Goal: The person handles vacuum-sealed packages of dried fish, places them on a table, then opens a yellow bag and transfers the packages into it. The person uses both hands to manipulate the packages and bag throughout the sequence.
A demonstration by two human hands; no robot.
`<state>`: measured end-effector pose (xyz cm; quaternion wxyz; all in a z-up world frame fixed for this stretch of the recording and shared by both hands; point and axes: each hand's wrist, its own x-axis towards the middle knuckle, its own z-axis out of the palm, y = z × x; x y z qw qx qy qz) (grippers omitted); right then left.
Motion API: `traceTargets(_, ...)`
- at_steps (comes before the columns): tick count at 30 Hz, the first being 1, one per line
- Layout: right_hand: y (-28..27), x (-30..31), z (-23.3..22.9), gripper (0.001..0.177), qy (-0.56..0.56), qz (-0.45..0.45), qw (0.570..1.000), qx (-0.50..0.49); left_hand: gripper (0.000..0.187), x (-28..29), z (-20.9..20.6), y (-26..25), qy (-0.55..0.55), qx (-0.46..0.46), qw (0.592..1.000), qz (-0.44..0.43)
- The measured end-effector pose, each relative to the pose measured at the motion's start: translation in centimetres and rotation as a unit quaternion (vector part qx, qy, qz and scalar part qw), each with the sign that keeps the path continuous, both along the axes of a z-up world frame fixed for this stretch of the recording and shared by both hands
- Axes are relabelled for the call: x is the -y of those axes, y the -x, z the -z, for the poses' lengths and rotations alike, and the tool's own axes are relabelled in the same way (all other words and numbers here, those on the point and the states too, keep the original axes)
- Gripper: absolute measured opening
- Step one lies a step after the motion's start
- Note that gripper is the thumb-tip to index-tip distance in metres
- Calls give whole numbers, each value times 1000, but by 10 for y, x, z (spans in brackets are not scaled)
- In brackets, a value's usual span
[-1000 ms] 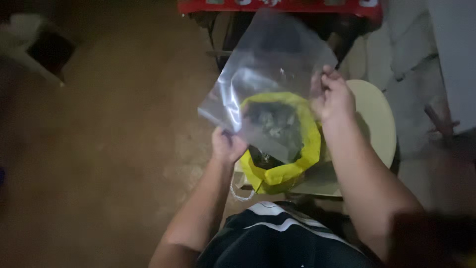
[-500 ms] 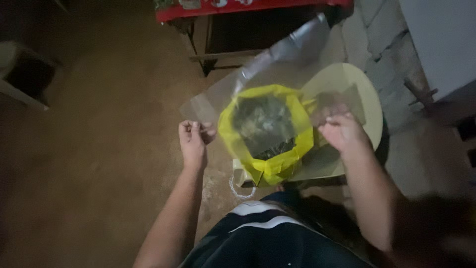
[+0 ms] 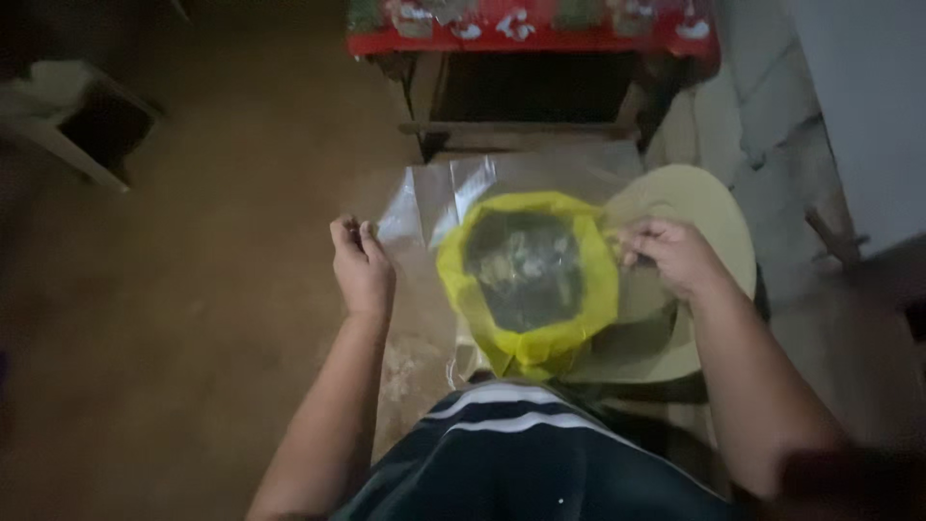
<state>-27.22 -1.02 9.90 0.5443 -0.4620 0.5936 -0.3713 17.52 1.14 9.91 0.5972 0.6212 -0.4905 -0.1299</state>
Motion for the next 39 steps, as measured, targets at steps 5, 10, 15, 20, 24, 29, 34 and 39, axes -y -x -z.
traceTargets(5,-3,18,-4,18,61,-75,995,-7,13,5,12,-8,-92,-49,994,-28)
traceTargets(10,7,35,-6,18,76,-80,989,-95,14,13,19,-7,-13,-115,993,38)
traceTargets(15,35,37,-6,13,48,-14,999,7,26,-2,-3,-18,-213,-336,892,214)
traceTargets(20,45,42,1,11,68,-24,994,83,26,-18,-5,-8,-296,-342,843,291)
traceTargets(24,48,43,5,11,43,12,999,-17,17,-14,10,-2,-294,-333,864,238)
traceTargets(29,46,46,-1,12,75,-50,995,39,18,-15,27,-5,-295,-296,887,198)
traceTargets(34,38,42,-10,11,93,-67,993,-22,24,-17,39,-5,-253,-323,887,210)
traceTargets(39,36,43,-6,13,53,-58,996,-36,28,-25,39,-3,-270,-236,921,152)
